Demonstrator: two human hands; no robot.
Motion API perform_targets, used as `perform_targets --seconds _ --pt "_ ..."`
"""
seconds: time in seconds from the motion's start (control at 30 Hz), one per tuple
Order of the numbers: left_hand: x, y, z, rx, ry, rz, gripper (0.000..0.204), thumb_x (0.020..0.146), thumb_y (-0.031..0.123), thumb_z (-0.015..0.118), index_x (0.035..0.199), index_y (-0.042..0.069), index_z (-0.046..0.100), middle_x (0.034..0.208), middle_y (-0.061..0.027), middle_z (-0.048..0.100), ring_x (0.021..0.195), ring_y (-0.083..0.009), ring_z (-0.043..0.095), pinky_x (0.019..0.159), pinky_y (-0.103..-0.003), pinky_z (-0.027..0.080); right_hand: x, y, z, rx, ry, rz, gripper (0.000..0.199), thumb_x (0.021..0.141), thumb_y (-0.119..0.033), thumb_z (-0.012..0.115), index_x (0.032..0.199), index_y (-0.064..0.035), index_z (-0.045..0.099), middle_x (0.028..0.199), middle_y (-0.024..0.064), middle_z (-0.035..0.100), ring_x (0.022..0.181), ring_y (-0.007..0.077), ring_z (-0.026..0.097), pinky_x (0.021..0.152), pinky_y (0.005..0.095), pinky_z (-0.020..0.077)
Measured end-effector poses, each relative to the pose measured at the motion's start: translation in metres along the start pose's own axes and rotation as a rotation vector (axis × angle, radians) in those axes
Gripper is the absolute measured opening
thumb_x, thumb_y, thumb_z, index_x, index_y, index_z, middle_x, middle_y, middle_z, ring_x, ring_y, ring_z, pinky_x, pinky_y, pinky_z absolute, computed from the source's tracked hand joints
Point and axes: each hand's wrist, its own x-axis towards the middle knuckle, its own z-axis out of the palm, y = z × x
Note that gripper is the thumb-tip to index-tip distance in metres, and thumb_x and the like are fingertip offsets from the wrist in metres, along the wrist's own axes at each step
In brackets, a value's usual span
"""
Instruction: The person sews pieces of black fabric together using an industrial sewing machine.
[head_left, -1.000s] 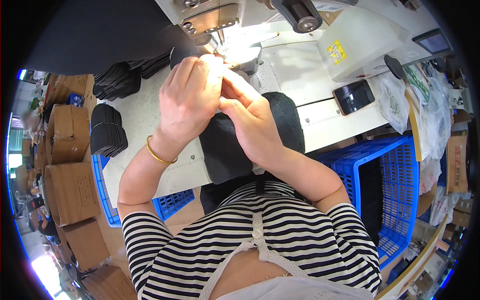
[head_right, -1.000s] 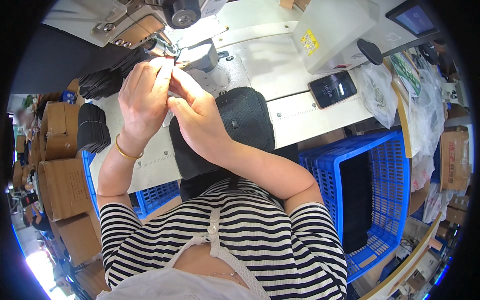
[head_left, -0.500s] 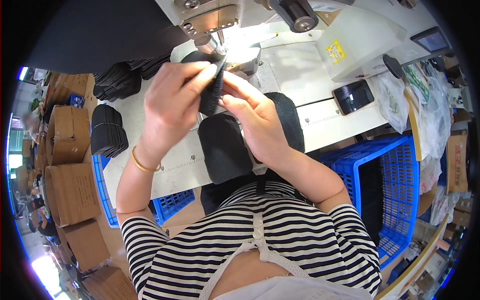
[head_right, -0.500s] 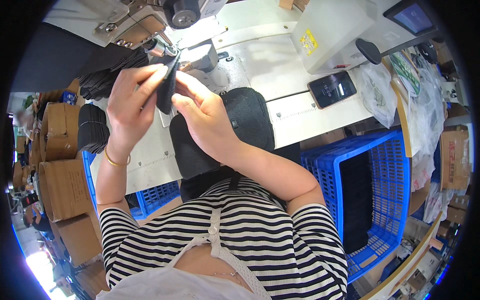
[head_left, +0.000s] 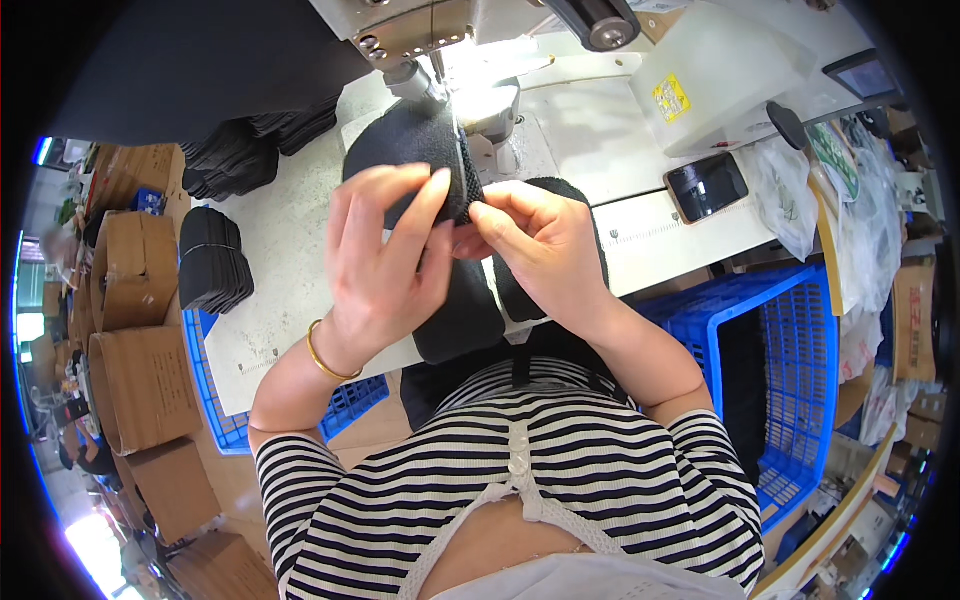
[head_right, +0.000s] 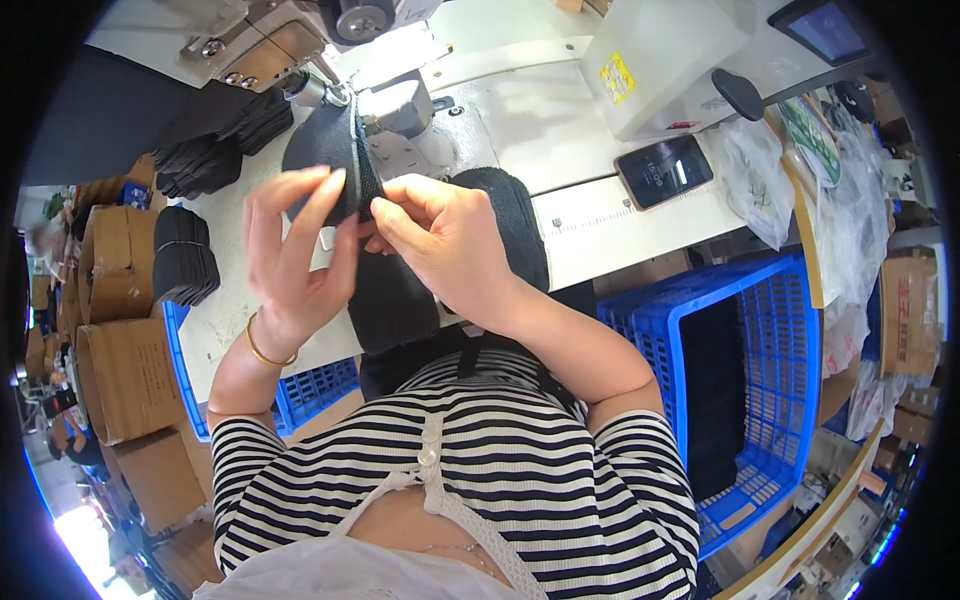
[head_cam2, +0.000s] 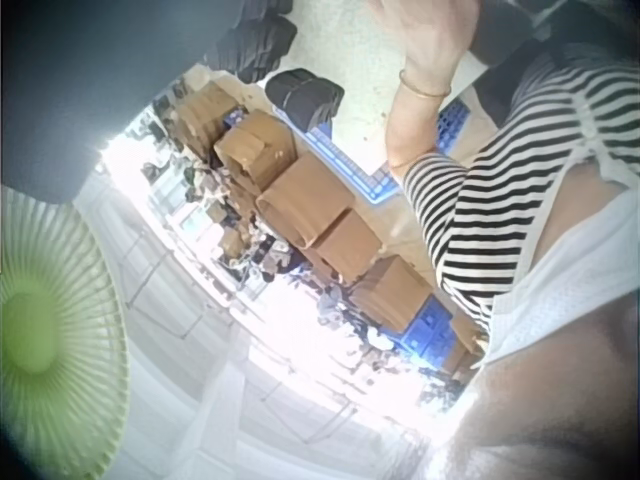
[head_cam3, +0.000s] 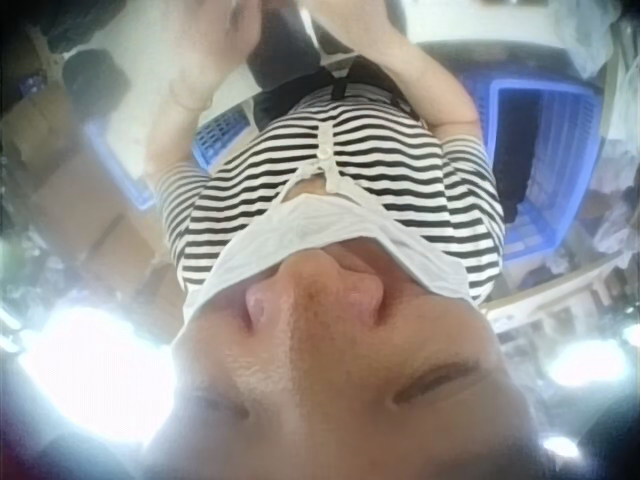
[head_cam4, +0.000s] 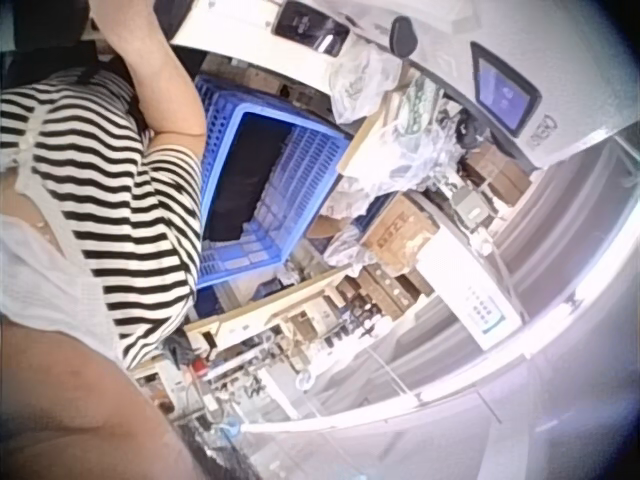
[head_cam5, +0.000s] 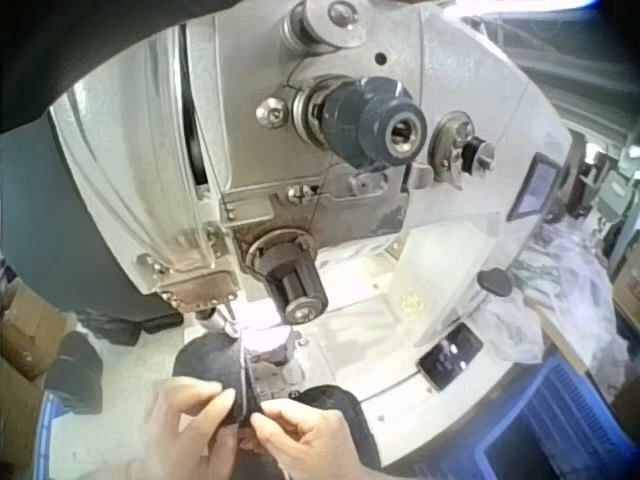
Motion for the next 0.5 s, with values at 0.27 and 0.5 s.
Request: perform_targets --seconds 0.27,0.5 --pt "-0.008 -0.002 -0.005 -0.020 -0.038 0.239 0.038 0.054 0.000 0.068 0.090 -0.009 0.072 0.089 -0.0147 0.066 0.079 -0.0268 0.065 0.066 -0.035 0.058 -0.003 -0.003 -0.001 -0.130 -0.018 -0.112 0.021 0.096 -0.012 0.057 0.091 0.0053 0.068 0.076 0.0097 0.071 0.069 0.0118 0.069 0.064 0.0249 0.0552" --pt "0.002 0.008 -0.012 -0.001 -0.130 0.255 0.041 0.054 -0.003 0.070 0.094 -0.011 0.071 0.093 -0.0179 0.067 0.082 -0.0297 0.067 0.067 -0.037 0.059 0.001 -0.006 -0.003 -0.359 -0.009 -0.180 0.021 0.090 -0.014 0.061 0.078 0.0030 0.063 0.063 0.0089 0.066 0.062 0.0121 0.068 0.056 0.0253 0.0502"
